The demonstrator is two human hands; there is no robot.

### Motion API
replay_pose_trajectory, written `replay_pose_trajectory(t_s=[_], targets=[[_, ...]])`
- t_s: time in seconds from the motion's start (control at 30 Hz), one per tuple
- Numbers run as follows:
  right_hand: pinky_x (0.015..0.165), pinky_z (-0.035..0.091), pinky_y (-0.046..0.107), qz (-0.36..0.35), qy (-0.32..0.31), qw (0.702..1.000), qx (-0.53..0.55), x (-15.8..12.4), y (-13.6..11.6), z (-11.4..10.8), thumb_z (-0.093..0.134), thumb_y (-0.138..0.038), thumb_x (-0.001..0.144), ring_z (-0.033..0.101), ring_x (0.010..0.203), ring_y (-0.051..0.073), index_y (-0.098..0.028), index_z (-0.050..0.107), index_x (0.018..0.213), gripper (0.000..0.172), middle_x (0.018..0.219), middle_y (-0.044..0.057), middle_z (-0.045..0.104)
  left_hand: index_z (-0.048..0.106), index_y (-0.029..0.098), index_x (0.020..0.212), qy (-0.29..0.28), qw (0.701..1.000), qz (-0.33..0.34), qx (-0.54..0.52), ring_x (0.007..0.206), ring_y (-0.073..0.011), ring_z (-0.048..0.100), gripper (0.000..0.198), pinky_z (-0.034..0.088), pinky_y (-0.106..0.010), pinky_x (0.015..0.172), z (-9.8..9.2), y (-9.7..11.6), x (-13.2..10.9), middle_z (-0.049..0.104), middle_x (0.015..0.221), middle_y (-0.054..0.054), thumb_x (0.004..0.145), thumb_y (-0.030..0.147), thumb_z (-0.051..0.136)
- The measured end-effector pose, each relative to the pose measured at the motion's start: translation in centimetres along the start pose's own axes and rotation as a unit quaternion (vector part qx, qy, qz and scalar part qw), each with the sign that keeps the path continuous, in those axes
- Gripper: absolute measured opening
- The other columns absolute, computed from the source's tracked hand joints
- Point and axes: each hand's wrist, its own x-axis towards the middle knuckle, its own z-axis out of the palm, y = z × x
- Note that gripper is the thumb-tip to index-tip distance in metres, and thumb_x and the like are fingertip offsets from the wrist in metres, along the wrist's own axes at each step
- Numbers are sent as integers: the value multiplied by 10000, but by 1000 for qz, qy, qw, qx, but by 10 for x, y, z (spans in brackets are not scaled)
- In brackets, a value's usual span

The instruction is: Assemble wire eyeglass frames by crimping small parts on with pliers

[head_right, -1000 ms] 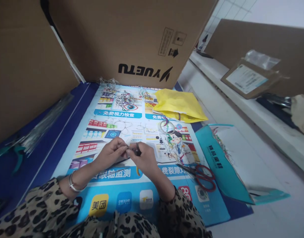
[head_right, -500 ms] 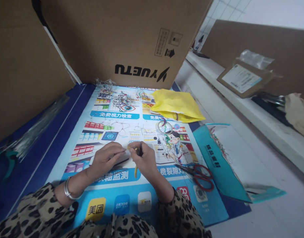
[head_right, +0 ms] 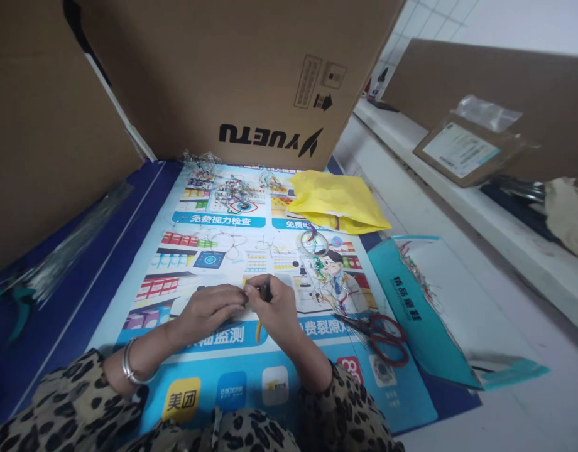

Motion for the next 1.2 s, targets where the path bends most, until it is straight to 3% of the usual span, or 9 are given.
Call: replay_pose_trajectory(t_s=[0.33, 0.43, 0.67, 0.8, 0.97, 1.1, 1.2], targets=[[508, 387, 216, -53, 23, 997, -60, 0, 1, 0, 543, -295, 763, 454, 504, 89, -194, 593, 709, 125, 576, -30, 560, 676, 222, 892, 16, 1000, -11, 9, 863, -193, 621, 179, 475, -305, 799, 1, 1, -3, 683, 911, -74, 813, 162, 528], [529, 399, 213, -70, 24, 995, -64, 1, 0, -1, 535, -273, 766, 479, 529, 91, -195, 591, 704, 114, 623, -20, 590, 662, 216, 915, -5, 1000, -16, 0, 882, -190, 615, 189, 473, -309, 813, 1, 2, -1, 674, 915, -76, 827, 163, 503], [538, 402, 222, -101, 46, 989, -94, 3, -2, -9, 518, -262, 778, 482, 540, 97, -208, 603, 717, 118, 642, -15, 593, 628, 168, 1050, -72, 975, -51, -203, 1080, -252, 521, 274, 444, -344, 870, -13, 5, 7, 562, 1176, -139, 851, 292, 487], [555, 418, 236, -125, 38, 988, -85, 3, -2, -8, 509, -261, 788, 501, 566, 105, -212, 602, 718, 127, 682, 4, 609, 637, 124, 924, -28, 936, -152, -316, 884, -206, 592, 309, 455, -324, 797, -11, 2, 7, 648, 968, -129, 897, 348, 425], [588, 439, 249, -157, 10, 984, -79, 1, 2, -4, 516, -259, 792, 549, 628, 127, -218, 592, 742, 100, 695, 11, 607, 563, 138, 846, -10, 894, -250, -371, 656, -131, 603, 189, 456, -235, 633, -1, 1, 6, 674, 728, -59, 806, 318, 605], [588, 428, 242, -169, -1, 982, -87, 1, 3, -4, 506, -222, 801, 546, 633, 119, -215, 588, 748, 98, 696, 6, 594, 575, 138, 844, -26, 892, -289, -347, 578, -129, 600, 212, 451, -231, 583, 0, -1, 6, 668, 641, -44, 773, 329, 633], [594, 428, 242, -179, -1, 979, -101, 2, 4, -4, 504, -206, 796, 547, 638, 121, -216, 587, 755, 93, 696, 4, 589, 638, 128, 825, -37, 912, -297, -280, 608, -132, 598, 202, 438, -225, 591, -1, -1, 8, 665, 662, -50, 764, 321, 628]])
